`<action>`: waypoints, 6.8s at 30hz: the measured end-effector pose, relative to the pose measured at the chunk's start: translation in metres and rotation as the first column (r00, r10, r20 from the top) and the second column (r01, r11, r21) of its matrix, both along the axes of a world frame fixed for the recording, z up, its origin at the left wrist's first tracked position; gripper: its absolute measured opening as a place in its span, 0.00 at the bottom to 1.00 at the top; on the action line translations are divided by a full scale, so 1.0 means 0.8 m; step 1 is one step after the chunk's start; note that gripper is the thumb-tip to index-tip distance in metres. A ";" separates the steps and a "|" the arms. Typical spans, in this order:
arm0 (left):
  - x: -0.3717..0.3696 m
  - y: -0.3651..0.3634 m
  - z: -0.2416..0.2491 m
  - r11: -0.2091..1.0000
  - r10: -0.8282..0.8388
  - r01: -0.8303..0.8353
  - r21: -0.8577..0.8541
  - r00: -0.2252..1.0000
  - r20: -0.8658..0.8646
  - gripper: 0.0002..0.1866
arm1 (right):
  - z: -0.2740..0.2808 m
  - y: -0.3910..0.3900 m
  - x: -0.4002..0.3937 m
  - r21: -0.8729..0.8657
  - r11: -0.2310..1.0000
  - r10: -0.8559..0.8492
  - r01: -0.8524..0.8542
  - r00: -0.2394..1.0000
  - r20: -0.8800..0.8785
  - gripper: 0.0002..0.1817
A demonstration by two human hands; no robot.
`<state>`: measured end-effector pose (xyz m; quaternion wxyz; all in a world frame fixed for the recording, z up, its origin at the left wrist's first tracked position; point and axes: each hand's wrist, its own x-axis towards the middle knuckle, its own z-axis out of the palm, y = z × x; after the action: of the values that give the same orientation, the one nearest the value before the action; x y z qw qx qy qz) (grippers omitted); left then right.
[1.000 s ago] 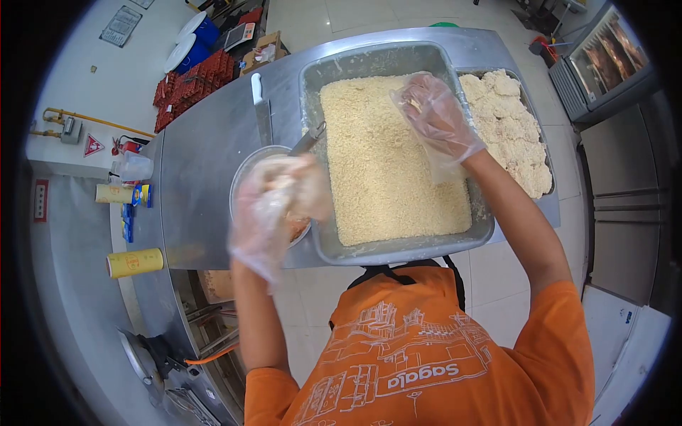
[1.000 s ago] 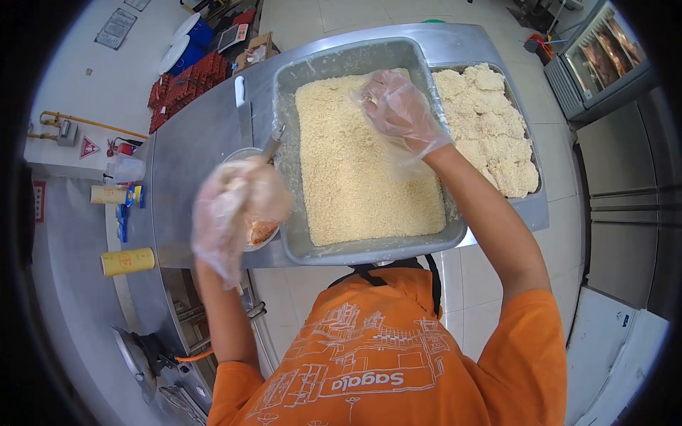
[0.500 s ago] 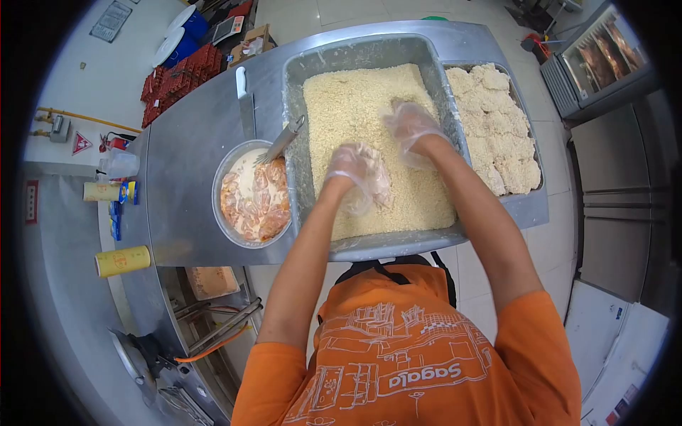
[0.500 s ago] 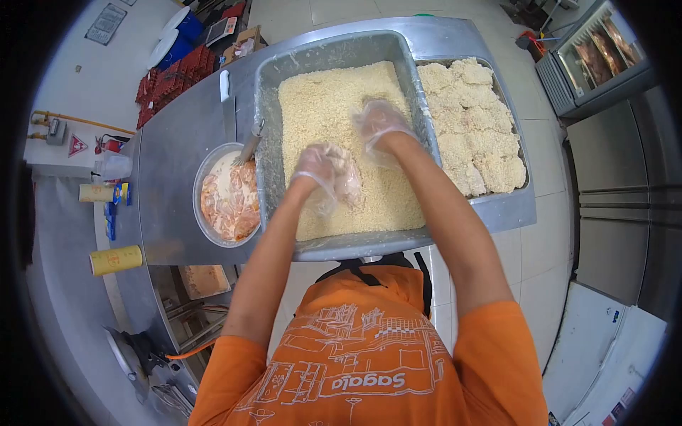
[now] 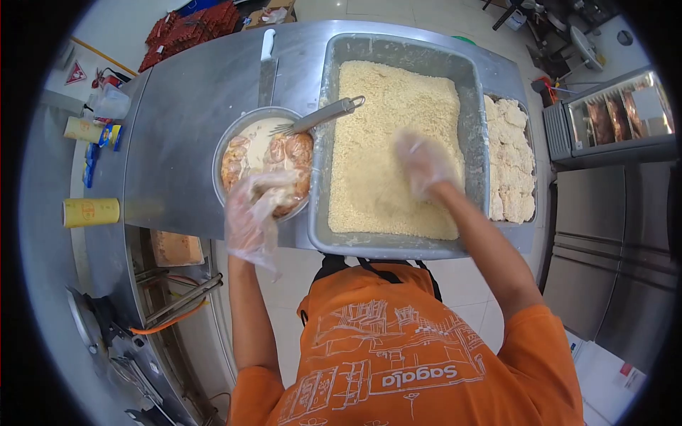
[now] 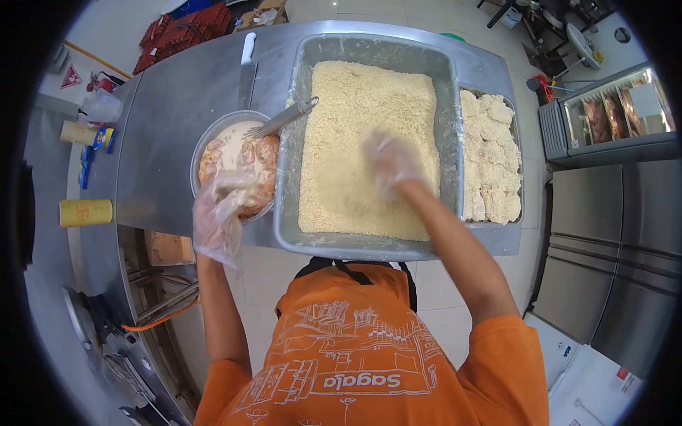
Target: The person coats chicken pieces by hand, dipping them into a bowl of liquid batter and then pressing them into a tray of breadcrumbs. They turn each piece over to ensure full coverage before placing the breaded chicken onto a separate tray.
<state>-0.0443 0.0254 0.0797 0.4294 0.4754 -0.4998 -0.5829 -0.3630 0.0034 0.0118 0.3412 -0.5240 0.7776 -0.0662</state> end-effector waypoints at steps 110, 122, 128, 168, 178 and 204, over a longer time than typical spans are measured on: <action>0.026 -0.008 -0.112 0.837 0.454 0.030 -0.547 0.521 0.723 0.20 | 0.011 -0.015 0.005 0.238 0.966 -0.002 -0.098 0.922 0.386 0.51; 0.022 -0.007 -0.112 0.865 0.442 -0.025 -0.501 0.510 0.738 0.16 | 0.072 0.012 -0.030 -0.277 0.930 0.023 0.243 0.713 0.701 0.35; 0.026 -0.005 -0.120 0.868 0.441 -0.011 -0.497 0.478 0.759 0.18 | 0.009 -0.031 -0.030 -0.267 0.963 0.040 0.042 0.954 0.296 0.31; 0.030 -0.010 -0.114 0.849 0.419 0.044 -0.526 0.550 0.722 0.15 | -0.009 -0.017 0.068 -0.364 0.897 0.218 -0.249 0.968 -0.125 0.47; 0.028 -0.005 -0.123 0.818 0.475 0.021 -0.575 0.539 0.696 0.14 | -0.008 0.049 -0.054 0.043 0.748 -0.624 0.663 0.679 0.386 0.39; 0.029 -0.004 -0.120 0.846 0.441 0.017 -0.533 0.540 0.717 0.15 | -0.057 -0.066 0.023 -0.547 0.799 0.092 -0.251 0.949 -0.302 0.35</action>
<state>-0.0215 0.0219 -0.0167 0.3210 0.6269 -0.7037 -0.0932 -0.3442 -0.0496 -0.0340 0.0654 -0.6755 0.7071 -0.1985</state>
